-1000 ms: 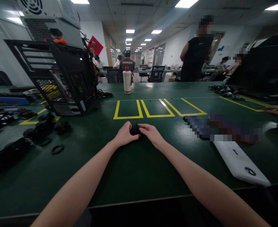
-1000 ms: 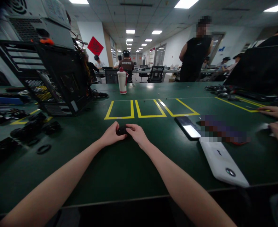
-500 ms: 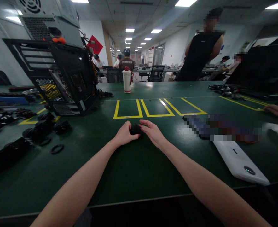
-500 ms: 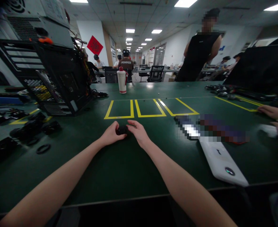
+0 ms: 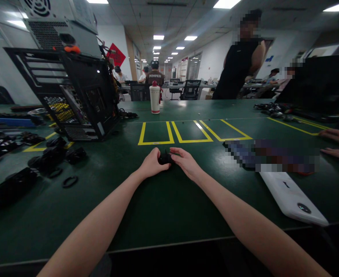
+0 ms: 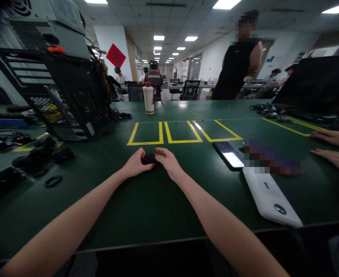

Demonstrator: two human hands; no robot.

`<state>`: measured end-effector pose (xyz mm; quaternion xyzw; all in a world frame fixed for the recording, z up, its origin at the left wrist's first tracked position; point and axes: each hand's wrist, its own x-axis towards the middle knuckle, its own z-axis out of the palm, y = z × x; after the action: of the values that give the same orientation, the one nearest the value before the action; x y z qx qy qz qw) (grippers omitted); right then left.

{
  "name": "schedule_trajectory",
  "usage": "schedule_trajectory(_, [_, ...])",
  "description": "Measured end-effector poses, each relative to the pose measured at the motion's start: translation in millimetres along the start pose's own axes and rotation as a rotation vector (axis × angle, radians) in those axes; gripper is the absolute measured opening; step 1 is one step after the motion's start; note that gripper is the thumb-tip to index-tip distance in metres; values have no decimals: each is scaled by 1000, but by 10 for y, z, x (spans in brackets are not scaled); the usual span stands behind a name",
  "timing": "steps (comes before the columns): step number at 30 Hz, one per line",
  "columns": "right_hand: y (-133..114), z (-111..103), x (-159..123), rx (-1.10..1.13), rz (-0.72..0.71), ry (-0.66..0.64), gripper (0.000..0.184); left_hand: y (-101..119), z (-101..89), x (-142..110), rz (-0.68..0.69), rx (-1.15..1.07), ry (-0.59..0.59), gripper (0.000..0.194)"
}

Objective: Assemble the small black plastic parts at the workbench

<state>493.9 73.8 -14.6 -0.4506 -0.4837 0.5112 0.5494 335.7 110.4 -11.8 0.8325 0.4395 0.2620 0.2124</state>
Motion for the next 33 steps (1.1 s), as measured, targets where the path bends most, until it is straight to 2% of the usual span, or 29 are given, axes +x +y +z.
schedule_trajectory(5, [-6, 0, 13, -54, 37, -65, 32, -2, -4, -3, 7, -6, -8, 39])
schedule_trajectory(10, [-20, -23, -16, -28, 10, -48, 22, 1, 3, -2, 1, -8, 5, 40])
schedule_trajectory(14, [27, -13, 13, -17, 11, 17, 31, 3, -1, -2, -7, -14, -8, 39])
schedule_trajectory(19, [1, -6, 16, -48, 58, -44, 29, -8, 7, 3, -3, -7, 6, 40])
schedule_trajectory(23, [-22, -10, -3, 0, 38, -28, 22, -12, 5, 3, -1, -12, 7, 40])
schedule_trajectory(26, [14, -9, 17, 26, 46, 2, 28, -3, -3, 1, -9, -18, -2, 40])
schedule_trajectory(29, [39, -10, 34, -7, 81, -23, 30, 6, -8, -2, -14, -28, -9, 39])
schedule_trajectory(33, [18, -23, 6, -54, 22, -54, 27, 13, -10, -6, -19, -28, -2, 40])
